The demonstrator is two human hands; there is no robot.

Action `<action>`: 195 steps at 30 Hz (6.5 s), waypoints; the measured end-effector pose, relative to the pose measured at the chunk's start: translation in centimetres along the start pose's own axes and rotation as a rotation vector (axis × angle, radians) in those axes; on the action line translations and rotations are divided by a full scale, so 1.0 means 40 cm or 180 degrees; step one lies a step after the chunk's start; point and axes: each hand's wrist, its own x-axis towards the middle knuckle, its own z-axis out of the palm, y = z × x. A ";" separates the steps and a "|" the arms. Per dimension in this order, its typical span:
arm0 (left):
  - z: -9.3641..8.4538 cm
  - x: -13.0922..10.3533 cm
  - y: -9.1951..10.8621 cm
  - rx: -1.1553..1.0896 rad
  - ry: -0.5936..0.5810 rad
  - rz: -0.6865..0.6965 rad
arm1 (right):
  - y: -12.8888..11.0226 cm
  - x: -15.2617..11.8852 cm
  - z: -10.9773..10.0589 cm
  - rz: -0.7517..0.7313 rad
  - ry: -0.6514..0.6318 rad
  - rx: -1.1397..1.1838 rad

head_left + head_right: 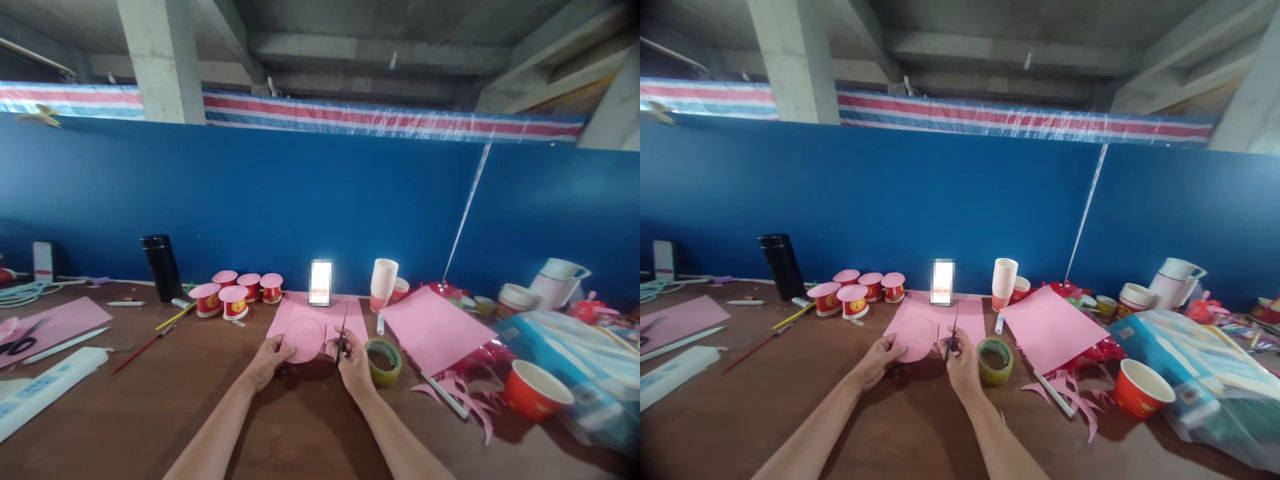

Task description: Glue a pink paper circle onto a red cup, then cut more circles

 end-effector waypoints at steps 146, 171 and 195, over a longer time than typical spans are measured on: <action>0.054 0.069 0.001 -0.1422 0.1111 -0.0016 | -0.066 -0.031 -0.025 -0.1195 -0.0278 -0.1663; 0.044 0.066 -0.034 -0.1737 0.0862 -0.0307 | -0.036 -0.045 0.015 -0.0168 -0.0475 -0.1041; 0.057 0.067 -0.039 -0.1884 0.0891 -0.0476 | -0.038 -0.039 0.025 0.0074 -0.0382 -0.0771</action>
